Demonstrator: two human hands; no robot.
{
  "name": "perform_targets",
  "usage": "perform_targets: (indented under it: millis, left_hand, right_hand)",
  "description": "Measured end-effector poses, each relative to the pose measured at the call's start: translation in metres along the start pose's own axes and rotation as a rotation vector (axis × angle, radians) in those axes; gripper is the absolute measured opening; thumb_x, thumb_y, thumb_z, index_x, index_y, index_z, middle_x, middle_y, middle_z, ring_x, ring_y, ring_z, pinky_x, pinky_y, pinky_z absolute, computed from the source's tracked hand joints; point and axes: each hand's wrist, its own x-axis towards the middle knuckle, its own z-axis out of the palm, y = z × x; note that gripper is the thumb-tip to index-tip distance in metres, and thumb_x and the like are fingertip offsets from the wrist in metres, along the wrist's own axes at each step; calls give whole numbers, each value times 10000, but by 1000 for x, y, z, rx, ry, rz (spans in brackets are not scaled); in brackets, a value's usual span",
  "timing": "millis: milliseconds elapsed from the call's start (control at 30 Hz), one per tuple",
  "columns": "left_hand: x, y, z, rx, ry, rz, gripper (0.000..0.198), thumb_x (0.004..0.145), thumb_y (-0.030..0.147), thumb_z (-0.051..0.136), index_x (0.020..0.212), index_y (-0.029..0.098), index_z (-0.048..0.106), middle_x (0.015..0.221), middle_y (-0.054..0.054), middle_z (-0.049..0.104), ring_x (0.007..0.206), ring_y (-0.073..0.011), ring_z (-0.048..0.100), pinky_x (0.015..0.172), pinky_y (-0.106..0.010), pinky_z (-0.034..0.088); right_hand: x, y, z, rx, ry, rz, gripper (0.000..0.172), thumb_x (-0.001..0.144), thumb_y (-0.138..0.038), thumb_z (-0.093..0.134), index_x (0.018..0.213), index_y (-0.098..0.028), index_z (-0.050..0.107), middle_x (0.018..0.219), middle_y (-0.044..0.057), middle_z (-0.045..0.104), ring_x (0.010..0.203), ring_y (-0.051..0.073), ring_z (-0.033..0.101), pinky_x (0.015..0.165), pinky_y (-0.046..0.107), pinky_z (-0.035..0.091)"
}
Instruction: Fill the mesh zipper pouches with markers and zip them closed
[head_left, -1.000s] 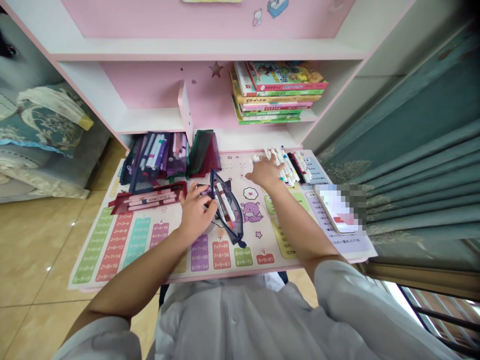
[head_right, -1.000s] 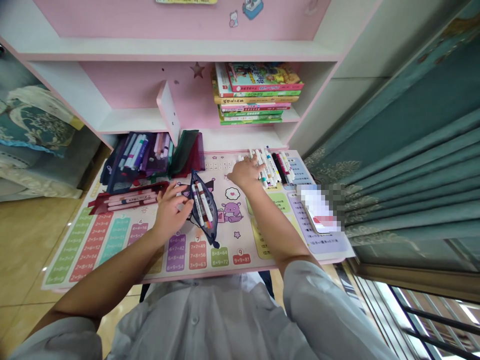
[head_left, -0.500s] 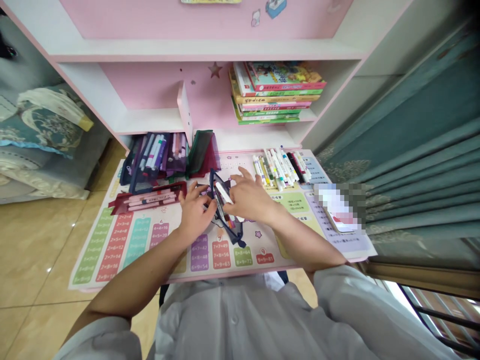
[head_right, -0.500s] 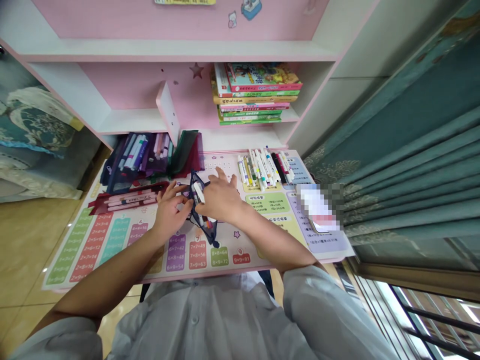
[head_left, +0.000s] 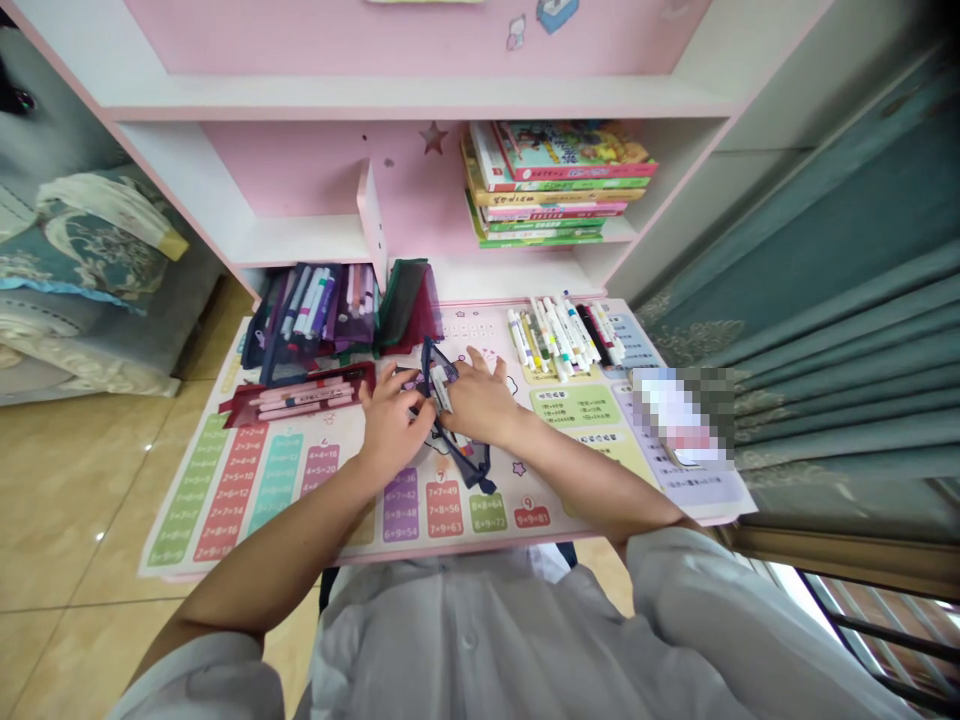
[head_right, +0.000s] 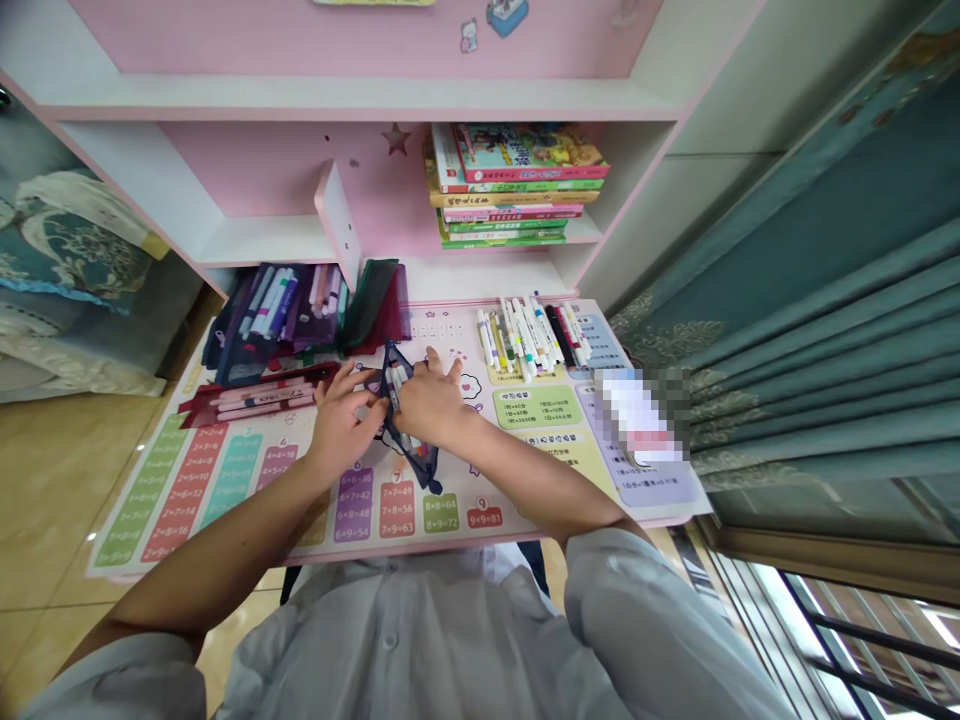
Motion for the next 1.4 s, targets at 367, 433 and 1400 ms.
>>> perform_targets:
  millis: [367, 433, 1400]
  left_hand:
    - [0, -1, 0, -8, -9, 0, 250, 846, 279, 563, 609, 223, 622, 1284, -38, 681, 1400, -343, 439, 1156, -719, 198]
    - [0, -1, 0, -13, -9, 3, 252, 847, 288, 561, 612, 225, 626, 1282, -39, 682, 1401, -344, 438, 1158, -719, 197]
    - [0, 0, -1, -28, -36, -23, 253, 861, 303, 570, 629, 218, 624, 1302, -59, 668, 1407, -345, 428, 1161, -734, 167]
  right_hand:
    - [-2, 2, 0, 10, 37, -4, 399, 874, -386, 527, 1095, -135, 745, 1430, 234, 516, 1489, 439, 192, 1109, 747, 213]
    - [-3, 3, -3, 18, 42, -2, 394, 888, -392, 517, 1076, -136, 751, 1436, 226, 513, 1489, 437, 191, 1112, 743, 212]
    - [70, 121, 6, -17, 40, 715, 575, 881, -350, 530, 1408, -118, 529, 1578, 204, 341, 1514, 429, 91, 1118, 724, 190]
